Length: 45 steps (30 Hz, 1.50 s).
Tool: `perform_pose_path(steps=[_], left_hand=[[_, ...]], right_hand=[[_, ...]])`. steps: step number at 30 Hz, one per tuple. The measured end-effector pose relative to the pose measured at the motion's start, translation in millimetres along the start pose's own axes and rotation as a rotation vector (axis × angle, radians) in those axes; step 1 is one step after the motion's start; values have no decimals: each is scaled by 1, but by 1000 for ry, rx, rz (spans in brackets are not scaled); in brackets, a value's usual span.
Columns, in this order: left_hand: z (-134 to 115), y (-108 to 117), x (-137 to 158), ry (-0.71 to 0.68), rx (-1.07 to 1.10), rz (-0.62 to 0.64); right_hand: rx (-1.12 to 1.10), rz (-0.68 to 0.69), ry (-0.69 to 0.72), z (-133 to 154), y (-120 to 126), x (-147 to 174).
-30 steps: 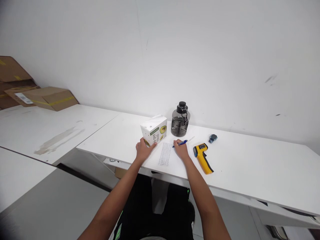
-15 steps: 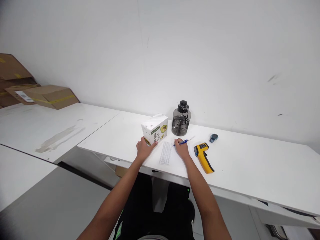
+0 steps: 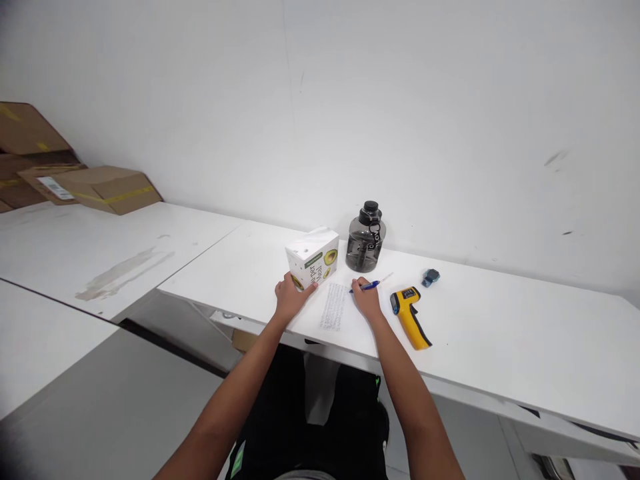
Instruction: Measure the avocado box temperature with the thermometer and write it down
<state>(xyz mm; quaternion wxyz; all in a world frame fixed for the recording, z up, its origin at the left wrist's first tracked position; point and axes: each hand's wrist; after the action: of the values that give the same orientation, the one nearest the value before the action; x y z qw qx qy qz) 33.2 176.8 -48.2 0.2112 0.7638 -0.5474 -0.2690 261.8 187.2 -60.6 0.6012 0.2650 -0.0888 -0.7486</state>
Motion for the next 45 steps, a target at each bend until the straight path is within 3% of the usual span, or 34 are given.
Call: perform_pose_path(steps=[5, 11, 16, 20, 25, 31, 45], left_hand=[[1, -1, 0, -4, -12, 1], [0, 2, 1, 3, -5, 8], [2, 1, 0, -9, -24, 2], [2, 0, 0, -12, -36, -11], [3, 0, -1, -19, -41, -12], [4, 0, -2, -21, -48, -24], [4, 0, -1, -19, -46, -24]], right_hand=[[-60, -3, -28, -1, -1, 0], [-48, -133, -59, 4, 0, 4], [-52, -127, -106, 7, 2, 6], [29, -151, 73, 2, 4, 7], [255, -43, 163, -17, 2, 4], [294, -25, 112, -24, -4, -1], [287, 95, 80, -12, 0, 1]])
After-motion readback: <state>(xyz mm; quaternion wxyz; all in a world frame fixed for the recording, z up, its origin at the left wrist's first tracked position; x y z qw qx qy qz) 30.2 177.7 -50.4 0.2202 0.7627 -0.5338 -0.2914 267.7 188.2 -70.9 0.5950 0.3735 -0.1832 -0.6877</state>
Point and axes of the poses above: each hand's wrist, its own x-axis away from the middle knuckle, its own y-axis out of the back of the hand, z = x × y, and after that the axes turned 2 degrees about x, right-handed
